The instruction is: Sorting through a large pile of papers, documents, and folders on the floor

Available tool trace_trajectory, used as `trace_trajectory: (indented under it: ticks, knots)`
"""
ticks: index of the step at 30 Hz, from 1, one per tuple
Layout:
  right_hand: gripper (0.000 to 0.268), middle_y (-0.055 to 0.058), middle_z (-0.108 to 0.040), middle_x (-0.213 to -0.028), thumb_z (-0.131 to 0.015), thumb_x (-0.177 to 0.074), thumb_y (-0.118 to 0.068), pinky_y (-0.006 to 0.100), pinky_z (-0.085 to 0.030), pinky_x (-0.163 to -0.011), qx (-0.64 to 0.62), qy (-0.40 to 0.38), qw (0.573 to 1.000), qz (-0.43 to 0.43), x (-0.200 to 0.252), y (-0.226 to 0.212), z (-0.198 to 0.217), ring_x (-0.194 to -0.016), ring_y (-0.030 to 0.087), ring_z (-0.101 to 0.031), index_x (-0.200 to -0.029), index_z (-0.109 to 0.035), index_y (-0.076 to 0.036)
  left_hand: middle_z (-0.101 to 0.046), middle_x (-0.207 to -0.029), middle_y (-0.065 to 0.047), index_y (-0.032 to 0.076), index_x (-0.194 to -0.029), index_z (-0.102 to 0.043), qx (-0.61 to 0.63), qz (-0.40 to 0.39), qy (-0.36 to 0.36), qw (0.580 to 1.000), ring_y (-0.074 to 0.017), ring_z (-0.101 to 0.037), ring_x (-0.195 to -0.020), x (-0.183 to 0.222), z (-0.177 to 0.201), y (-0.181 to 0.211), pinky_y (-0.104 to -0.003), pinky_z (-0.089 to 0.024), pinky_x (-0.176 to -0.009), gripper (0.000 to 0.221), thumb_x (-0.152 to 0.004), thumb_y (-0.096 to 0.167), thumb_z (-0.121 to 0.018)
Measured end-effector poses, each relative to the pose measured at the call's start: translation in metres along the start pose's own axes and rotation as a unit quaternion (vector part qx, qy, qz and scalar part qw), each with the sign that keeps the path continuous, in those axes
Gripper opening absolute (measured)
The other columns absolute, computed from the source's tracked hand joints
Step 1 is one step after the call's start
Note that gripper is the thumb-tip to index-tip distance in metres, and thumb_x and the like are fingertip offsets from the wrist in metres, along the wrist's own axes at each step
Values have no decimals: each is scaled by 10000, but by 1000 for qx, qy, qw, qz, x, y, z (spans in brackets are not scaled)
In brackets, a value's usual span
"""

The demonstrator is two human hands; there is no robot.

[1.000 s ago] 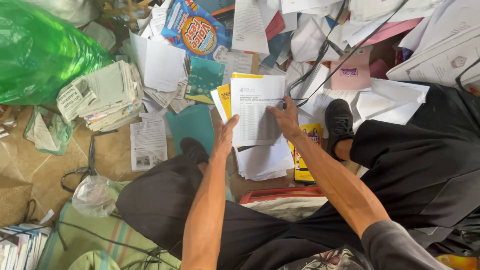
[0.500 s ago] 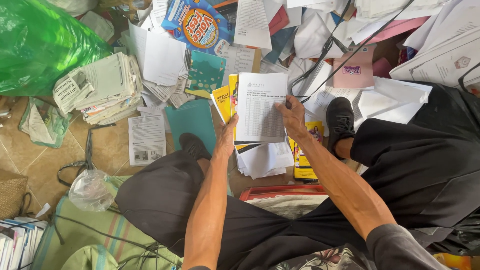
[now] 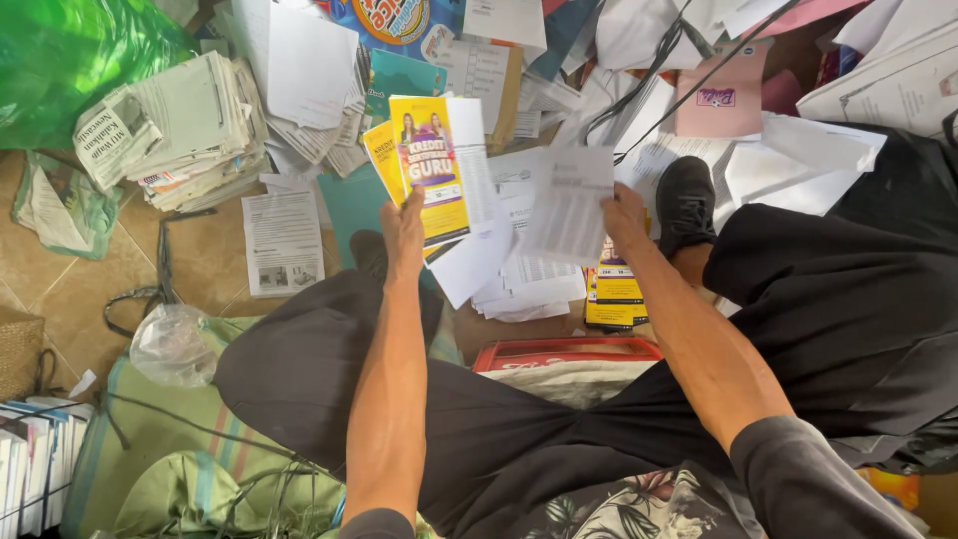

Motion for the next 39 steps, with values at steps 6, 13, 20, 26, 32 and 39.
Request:
trace_trajectory:
  ticks: [6,13,20,26,32,39]
  knots:
    - [272,279,-689,-971,-611,-780,-162,513,-512,-835,120,-90,987,-55,20,76,-39,-1002,461,-674,-1006,-700,-40,-575,-875,-109,44,-975,-601,-175,17,-29,984,-201,-625,-813,-14,13,15,-364,-504,-736,453,-959,485,-703]
    - [394,133,-720,-1170,-625,-867,-261,465,-515,-971,67,-33,997,-38,22,-31,-59,-1084,344,-688,-1249,-646,-168,-550,-798,-123,-43,-900,-649,-82,77,-10,994,-194,-500,-744,4,-3,33,-374,-441,-677,494,-836,424,-798]
    - [786,121,-702,-1182,-894,-774,-480,367,-626,-832,-62,-174,981,-61,49,-171,-95,-1036,242,-725,-1399,-558,-143,-675,-742,-38,60,-854,-697,31,120,-87,988,-102,-659,-636,26,-32,13,-289,-548,-657,248,-846,286,-800]
    - [354,41,-696,-930,-895,-784,-214,309,-566,-721,-231,-160,950,-136,53,-147,-109,-867,162,-663,-1056,-710,-82,-765,-819,-83,81,-876,-717,67,127,-140,980,-156,-743,-672,17,-22,-44,-316,-588,-705,258,-865,313,-830]
    - [267,54,-705,-977,-757,-875,-223,376,-565,-822,-290,-164,934,-132,75,-188,-75,-927,173,-664,-1094,-683,-90,-769,-867,-47,138,-944,-722,110,116,-174,972,-131,-752,-767,22,-33,-41,-334,-586,-827,237,-892,348,-819]
    - [441,152,-700,-1039,-720,-846,-313,507,-522,-887,-228,-165,942,-183,51,-164,-73,-963,299,-688,-1230,-666,-104,-718,-919,25,179,-1006,-744,61,107,-180,976,-102,-629,-859,19,-32,-45,-377,-429,-962,288,-891,429,-826]
Point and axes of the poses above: each hand's wrist, its own x-axis away from the middle knuckle, its own z-axis out of the back of the hand, y = z × x, the point moved 2 cm from there along -x, towards the middle knuckle
